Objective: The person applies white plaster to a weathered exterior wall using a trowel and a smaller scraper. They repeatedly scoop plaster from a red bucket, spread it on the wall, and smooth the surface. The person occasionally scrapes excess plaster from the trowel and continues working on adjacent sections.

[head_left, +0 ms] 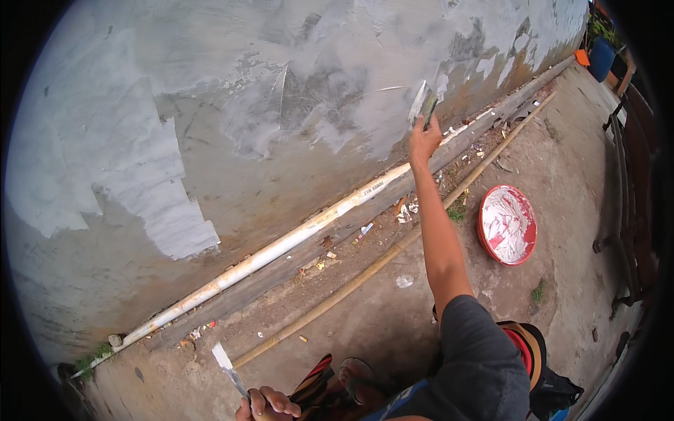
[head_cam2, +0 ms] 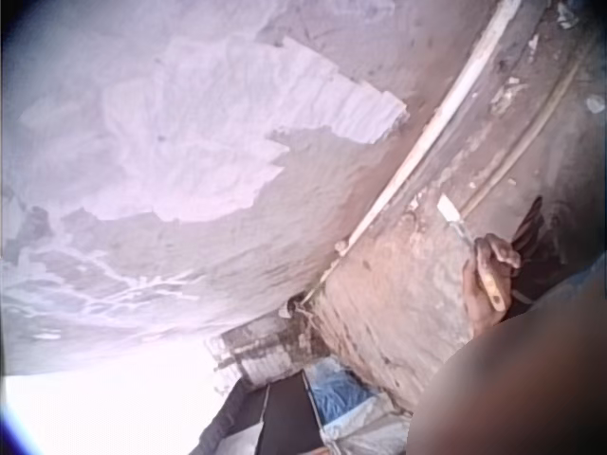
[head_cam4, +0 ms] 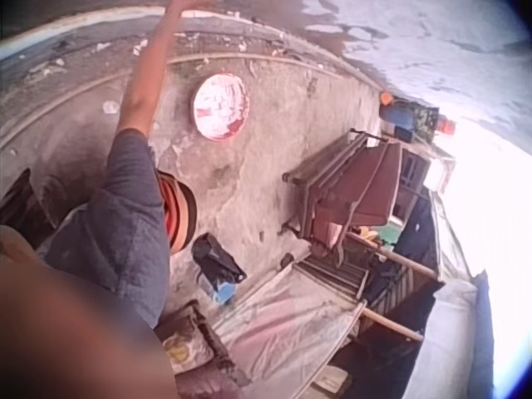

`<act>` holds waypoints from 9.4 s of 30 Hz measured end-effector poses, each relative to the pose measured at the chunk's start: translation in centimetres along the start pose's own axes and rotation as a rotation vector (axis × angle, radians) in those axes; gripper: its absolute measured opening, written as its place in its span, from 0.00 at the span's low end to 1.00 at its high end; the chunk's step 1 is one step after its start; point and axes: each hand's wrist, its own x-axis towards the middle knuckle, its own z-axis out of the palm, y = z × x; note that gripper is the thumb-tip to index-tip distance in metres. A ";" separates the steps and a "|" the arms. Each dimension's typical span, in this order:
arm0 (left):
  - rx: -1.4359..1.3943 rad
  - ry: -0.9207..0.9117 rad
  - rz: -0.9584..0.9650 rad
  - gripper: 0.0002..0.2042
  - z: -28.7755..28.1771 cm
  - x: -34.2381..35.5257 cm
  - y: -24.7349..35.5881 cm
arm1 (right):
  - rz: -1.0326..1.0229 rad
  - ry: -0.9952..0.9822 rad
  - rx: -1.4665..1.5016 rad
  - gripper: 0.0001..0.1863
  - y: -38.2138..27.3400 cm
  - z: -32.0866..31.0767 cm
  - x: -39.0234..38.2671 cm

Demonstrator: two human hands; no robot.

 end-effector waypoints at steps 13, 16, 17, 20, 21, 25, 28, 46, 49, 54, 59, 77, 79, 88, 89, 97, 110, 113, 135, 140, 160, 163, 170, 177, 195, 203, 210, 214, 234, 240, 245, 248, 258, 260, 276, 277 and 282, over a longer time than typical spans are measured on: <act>0.023 -0.106 -0.058 0.12 1.7 1.4 -0.9 | -0.698 -0.479 0.038 0.31 -9.2 2.9 -14.2; 0.042 -0.105 -0.053 0.12 1.8 1.5 -1.0 | -0.544 -0.380 0.002 0.27 -8.1 0.0 -11.7; 0.047 -0.099 -0.043 0.12 1.7 1.4 -1.0 | -0.495 -0.226 0.016 0.22 -8.8 -0.7 -9.3; -0.001 -0.088 -0.026 0.12 1.0 1.2 -1.1 | -0.149 0.102 -0.070 0.18 -5.9 -2.1 -0.9; 0.005 -0.090 -0.021 0.12 1.0 1.1 -1.1 | -0.149 0.142 -0.077 0.18 -4.8 -2.4 1.6; 0.023 -0.086 0.005 0.12 1.0 0.8 -0.8 | -0.123 0.141 -0.062 0.18 -4.8 -1.2 4.2; 0.034 -0.060 0.004 0.12 1.2 0.5 -0.7 | -0.163 0.219 -0.127 0.18 -5.2 0.5 3.3; 0.046 -0.085 0.051 0.12 1.5 0.3 -1.3 | -0.483 -0.065 0.014 0.17 -13.1 1.6 -5.3; 0.020 -0.075 0.042 0.12 1.3 0.0 -1.2 | -0.220 0.228 -0.071 0.15 -11.5 0.8 0.9; 0.031 -0.046 0.041 0.12 1.5 -0.2 -0.9 | -0.300 0.305 -0.142 0.15 -9.6 2.5 2.9; 0.015 -0.043 0.034 0.13 1.4 -0.2 -0.9 | -0.297 0.148 0.021 0.15 -15.8 4.9 -2.9; 0.024 -0.036 0.026 0.12 1.5 0.4 -0.8 | -0.432 0.223 -0.022 0.13 -16.3 5.1 0.4; -0.003 -0.067 0.025 0.13 1.1 0.5 -1.0 | -0.514 0.179 -0.006 0.14 -17.0 6.1 -2.4; 0.014 -0.053 0.007 0.13 1.1 1.0 -0.6 | -0.296 -0.291 0.198 0.17 -13.3 2.0 -13.3; 0.023 -0.049 0.008 0.13 1.0 1.1 -0.5 | -0.136 -0.218 0.242 0.18 -12.1 1.3 -12.7; 0.026 0.015 -0.016 0.13 0.4 1.3 0.1 | 0.043 0.375 0.048 0.25 -1.2 0.5 -3.5; 0.021 0.000 -0.048 0.13 0.0 1.7 0.4 | -0.390 -0.047 0.019 0.24 -9.7 5.8 -11.6; 0.003 -0.020 -0.058 0.13 0.2 1.9 0.3 | -0.615 -0.255 -0.066 0.33 -10.1 5.8 -15.5; 0.028 0.015 -0.066 0.14 -1.4 2.2 0.6 | 0.226 0.263 0.141 0.22 8.4 -1.2 2.5; -0.003 -0.013 -0.092 0.15 -1.4 2.4 0.5 | 0.195 0.254 0.035 0.25 4.7 1.2 -0.5; -0.054 0.006 -0.050 0.14 -2.9 1.9 1.0 | 0.432 -0.102 0.788 0.33 -12.5 5.6 -17.4; -0.082 -0.022 -0.034 0.14 -3.8 1.6 1.2 | 0.339 -0.145 0.842 0.27 -14.8 6.1 -18.5; -0.051 0.036 -0.059 0.15 -4.5 1.7 1.8 | 0.030 -0.087 0.529 0.23 -11.0 7.2 -17.2; -0.123 -0.004 -0.074 0.16 -6.1 2.2 1.8 | -0.035 0.241 0.177 0.28 -9.0 8.9 -20.2; -0.227 0.025 -0.058 0.16 -8.1 1.2 2.6 | -0.306 -0.091 0.033 0.37 -14.6 17.4 -32.7; -0.154 -0.001 -0.101 0.15 -6.2 0.0 2.8 | 0.254 -0.683 0.246 0.39 -11.8 8.6 -39.7; -0.154 -0.022 -0.042 0.16 -5.8 -0.7 1.7 | 0.830 -0.297 0.840 0.35 -9.3 3.6 -29.9; -0.145 -0.027 -0.035 0.16 -4.9 -0.5 1.6 | 0.733 -0.093 0.786 0.23 -7.8 3.3 -28.2; -0.124 0.003 -0.049 0.16 -6.4 0.5 1.6 | -0.025 -0.021 -0.138 0.34 -4.5 13.4 -30.8; -0.060 -0.058 -0.086 0.15 -4.4 1.2 1.8 | 0.009 -0.184 -0.057 0.34 -6.0 12.0 -33.8; -0.101 -0.121 -0.068 0.15 -3.4 1.0 1.2 | 0.157 -0.560 0.023 0.26 -7.3 5.6 -33.7; -0.126 -0.165 -0.064 0.14 -3.2 0.6 0.8 | 0.380 -0.419 0.098 0.20 -5.9 2.2 -31.5; -0.101 -0.139 0.024 0.14 -3.1 -1.6 0.2 | 0.495 0.085 0.000 0.29 -5.5 7.1 -24.1; -0.106 -0.107 0.039 0.14 -3.2 -2.2 0.2 | 0.488 0.032 0.058 0.29 -6.8 7.9 -24.0; -0.125 -0.067 0.081 0.14 -4.3 -3.0 0.0 | -0.261 -0.208 0.075 0.29 -15.6 9.5 -25.2; -0.132 -0.071 0.076 0.14 -4.3 -2.9 0.1 | -0.318 -0.262 0.070 0.30 -15.7 9.5 -25.8; -0.146 -0.099 0.067 0.14 -4.0 -2.6 0.1 | -0.596 -0.496 0.030 0.33 -13.2 8.4 -29.7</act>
